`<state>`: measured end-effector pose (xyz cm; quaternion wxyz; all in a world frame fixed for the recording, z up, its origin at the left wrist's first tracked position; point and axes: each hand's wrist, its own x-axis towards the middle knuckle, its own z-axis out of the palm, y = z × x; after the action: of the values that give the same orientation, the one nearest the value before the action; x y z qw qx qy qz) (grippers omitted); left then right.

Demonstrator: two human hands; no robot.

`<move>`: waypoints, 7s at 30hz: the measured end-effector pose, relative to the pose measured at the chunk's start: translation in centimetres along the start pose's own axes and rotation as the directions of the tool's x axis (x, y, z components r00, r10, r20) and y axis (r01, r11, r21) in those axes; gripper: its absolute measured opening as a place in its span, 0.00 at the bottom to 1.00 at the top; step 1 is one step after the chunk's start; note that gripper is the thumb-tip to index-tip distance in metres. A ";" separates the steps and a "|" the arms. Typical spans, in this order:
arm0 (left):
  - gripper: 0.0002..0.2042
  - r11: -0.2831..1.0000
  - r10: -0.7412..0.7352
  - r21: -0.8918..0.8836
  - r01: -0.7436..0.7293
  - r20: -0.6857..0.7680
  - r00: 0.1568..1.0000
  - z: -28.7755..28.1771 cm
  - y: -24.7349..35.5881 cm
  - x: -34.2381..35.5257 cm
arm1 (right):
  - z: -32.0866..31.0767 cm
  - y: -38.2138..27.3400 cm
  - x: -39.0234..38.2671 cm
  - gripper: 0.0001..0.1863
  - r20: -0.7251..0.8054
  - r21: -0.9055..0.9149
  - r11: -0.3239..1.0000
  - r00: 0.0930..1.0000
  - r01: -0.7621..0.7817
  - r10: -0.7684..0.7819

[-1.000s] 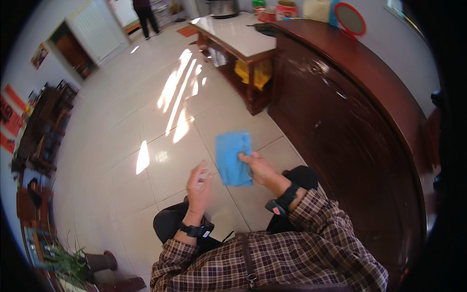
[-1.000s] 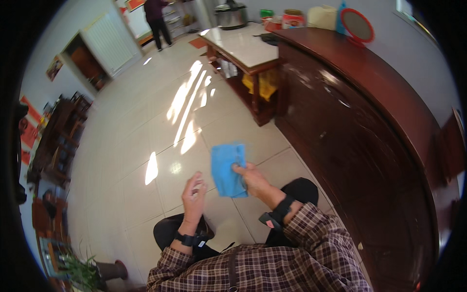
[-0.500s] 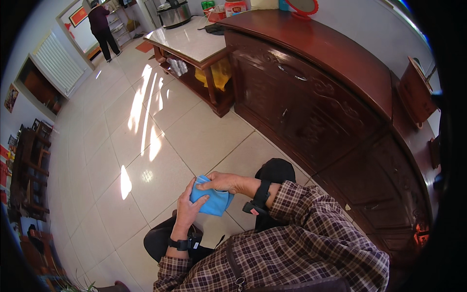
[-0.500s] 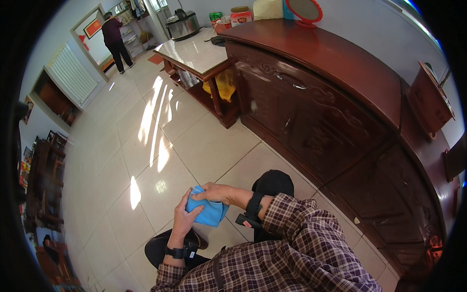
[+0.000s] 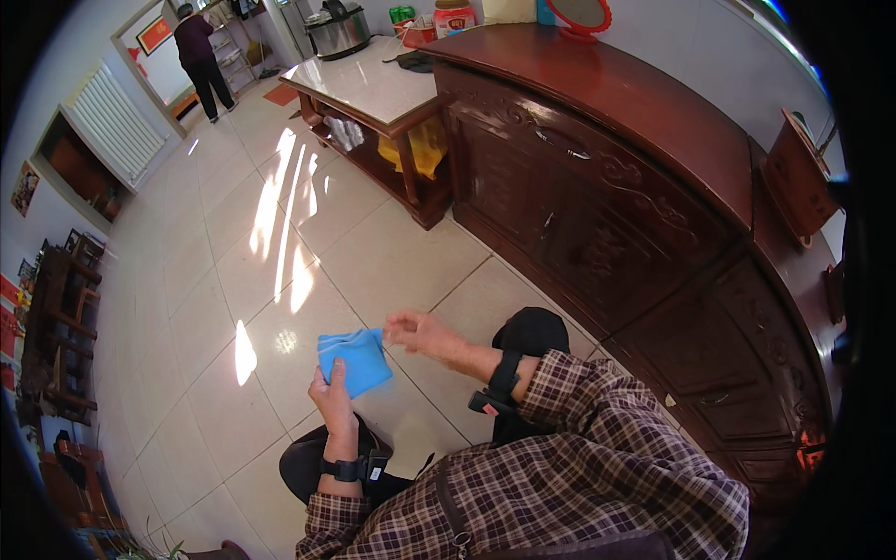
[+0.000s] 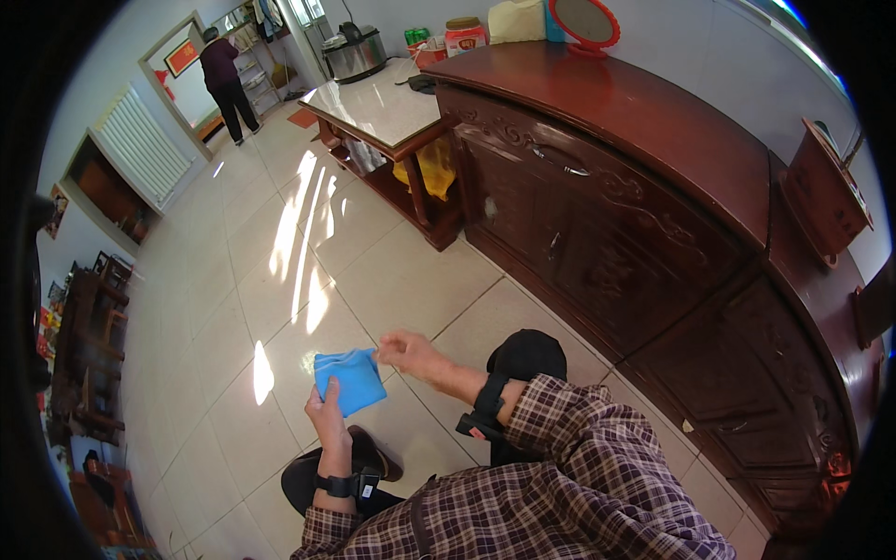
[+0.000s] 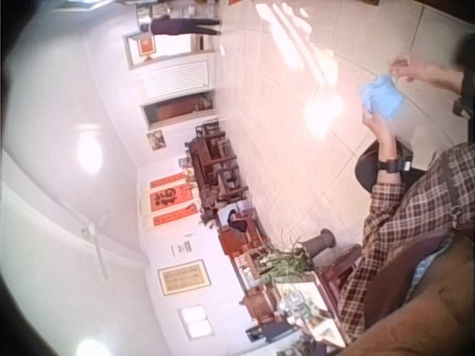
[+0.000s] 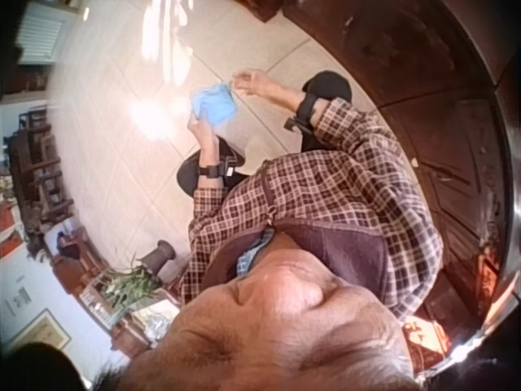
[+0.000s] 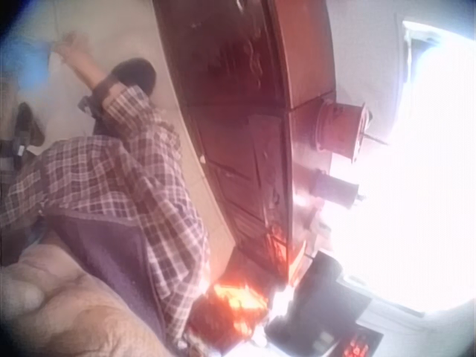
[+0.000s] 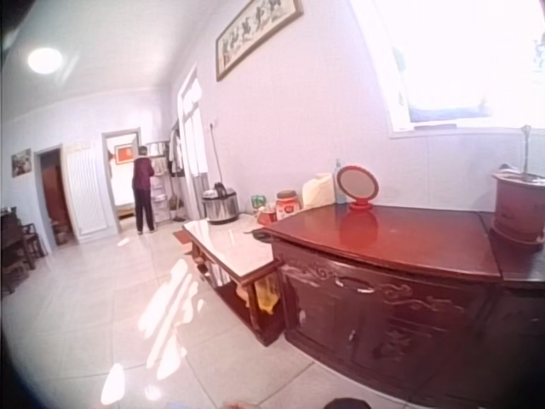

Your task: The person kneels on the floor and wipes the front and top surfaces of a wooden cabinet using a blue cloth. The person moves along the length of the cabinet, cleaning the doors and the top surface.

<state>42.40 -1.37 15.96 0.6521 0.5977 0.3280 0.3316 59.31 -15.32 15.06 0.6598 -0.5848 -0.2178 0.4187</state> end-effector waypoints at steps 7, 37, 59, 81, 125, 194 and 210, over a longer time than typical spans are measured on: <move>0.13 0.979 -0.190 -0.061 0.196 0.094 0.977 1.2 -0.7 -0.6 | 2.7 1.3 -1.7 0.49 0.398 0.161 0.919 0.876 -0.361 0.274; 0.30 0.978 -0.188 0.129 0.165 0.196 0.962 0.3 1.5 -0.1 | -1.2 -3.0 0.5 0.07 0.040 0.171 0.983 0.997 0.061 -0.069; 0.10 0.184 0.489 0.843 -0.505 0.367 0.791 -14.4 2.4 -12.7 | -31.3 -0.7 -22.2 0.33 -0.322 -0.838 0.171 0.219 -0.518 -0.921; 0.06 0.113 0.504 0.827 -0.551 0.430 0.749 -12.3 3.6 -12.2 | -31.3 -4.7 -3.5 0.18 -0.218 -0.928 0.118 0.260 -0.353 -0.941; 0.09 -0.048 0.359 0.733 -0.678 0.646 0.674 -12.0 4.6 -8.3 | -41.1 24.2 15.0 0.08 -0.677 0.365 0.930 0.697 0.040 0.236; 0.08 0.256 0.487 0.792 -0.554 0.390 0.782 -10.8 3.1 -10.7 | -35.7 1.8 -17.1 0.06 -0.878 0.470 0.400 0.371 0.786 0.303; 0.09 0.239 0.485 0.785 -0.571 0.413 0.770 -10.6 3.0 -10.7 | -34.7 -3.3 -6.8 0.07 -0.783 0.607 0.437 0.592 0.664 0.189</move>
<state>27.52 -4.06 18.50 0.1054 0.9311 0.2013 0.2853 83.52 -41.14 11.87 0.9400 -0.2380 0.2356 0.0649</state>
